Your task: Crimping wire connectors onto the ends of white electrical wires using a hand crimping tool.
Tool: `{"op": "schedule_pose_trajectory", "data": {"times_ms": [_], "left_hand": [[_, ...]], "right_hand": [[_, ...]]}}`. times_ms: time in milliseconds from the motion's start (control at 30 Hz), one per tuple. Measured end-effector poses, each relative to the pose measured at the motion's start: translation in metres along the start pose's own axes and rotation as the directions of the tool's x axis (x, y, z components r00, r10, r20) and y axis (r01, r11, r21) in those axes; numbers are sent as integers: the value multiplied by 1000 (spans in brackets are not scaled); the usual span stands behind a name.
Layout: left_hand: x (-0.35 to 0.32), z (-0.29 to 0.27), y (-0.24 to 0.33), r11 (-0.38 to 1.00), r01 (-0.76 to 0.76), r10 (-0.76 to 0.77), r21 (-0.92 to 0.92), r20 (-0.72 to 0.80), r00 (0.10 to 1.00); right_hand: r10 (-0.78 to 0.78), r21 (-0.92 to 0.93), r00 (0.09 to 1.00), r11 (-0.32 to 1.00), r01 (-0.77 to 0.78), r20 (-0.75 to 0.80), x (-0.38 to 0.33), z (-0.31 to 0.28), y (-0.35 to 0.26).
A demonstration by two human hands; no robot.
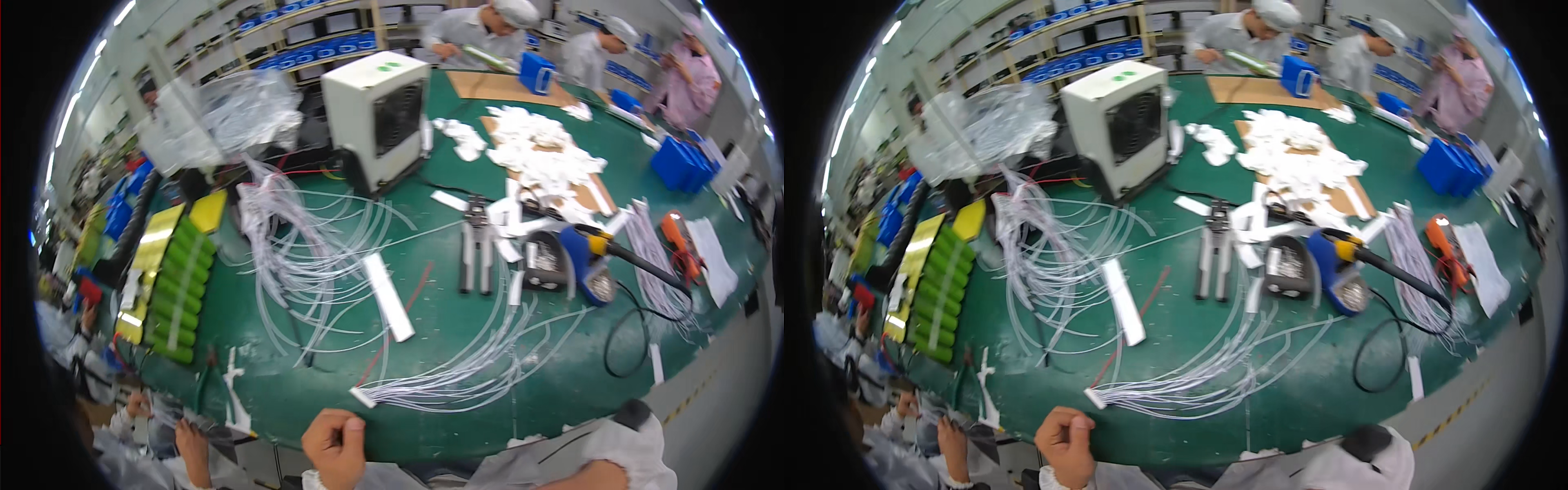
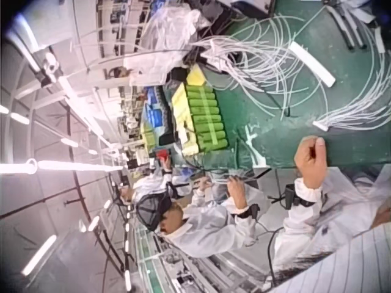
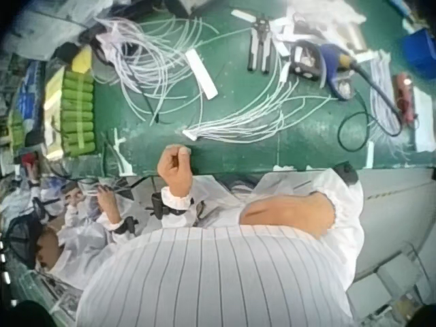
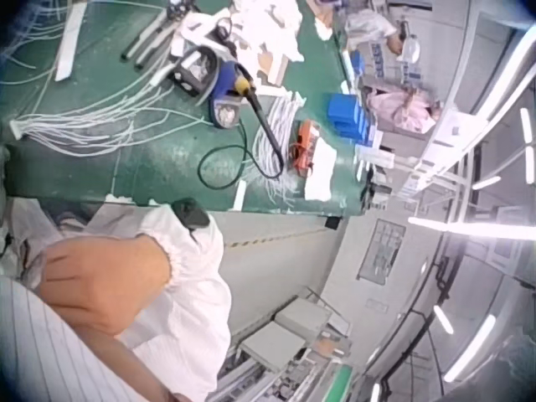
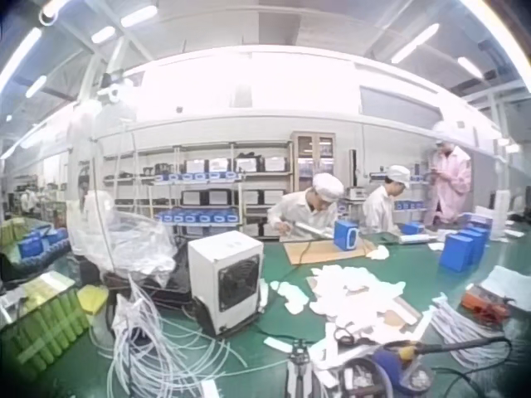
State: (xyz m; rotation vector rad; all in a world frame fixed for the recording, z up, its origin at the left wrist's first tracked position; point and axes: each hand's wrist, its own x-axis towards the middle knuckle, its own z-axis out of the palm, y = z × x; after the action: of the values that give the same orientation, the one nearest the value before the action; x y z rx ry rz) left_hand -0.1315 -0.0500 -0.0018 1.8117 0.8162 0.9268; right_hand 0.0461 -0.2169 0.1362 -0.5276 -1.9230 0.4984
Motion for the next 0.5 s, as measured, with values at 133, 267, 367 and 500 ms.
{"op": "schedule_pose_trajectory", "data": {"times_ms": [133, 267, 367, 500], "left_hand": [[4, 3, 6, 999, 22, -22, 33, -6, 1000], [7, -8, 18, 823, -217, 212, 525, 69, 975], [15, -2, 20, 796, -286, 176, 534, 247, 953], [19, 4, 12, 789, -347, 215, 506, 301, 929]], "right_hand": [[168, 28, 983, 986, -166, -69, -24, -36, -16], [363, -263, 679, 727, -635, -638, -50, -51, 62], [321, -276, 554, 615, -739, -768, -102, -59, 115], [427, -153, 434, 550, -821, -793, -118, -60, 124]]}}
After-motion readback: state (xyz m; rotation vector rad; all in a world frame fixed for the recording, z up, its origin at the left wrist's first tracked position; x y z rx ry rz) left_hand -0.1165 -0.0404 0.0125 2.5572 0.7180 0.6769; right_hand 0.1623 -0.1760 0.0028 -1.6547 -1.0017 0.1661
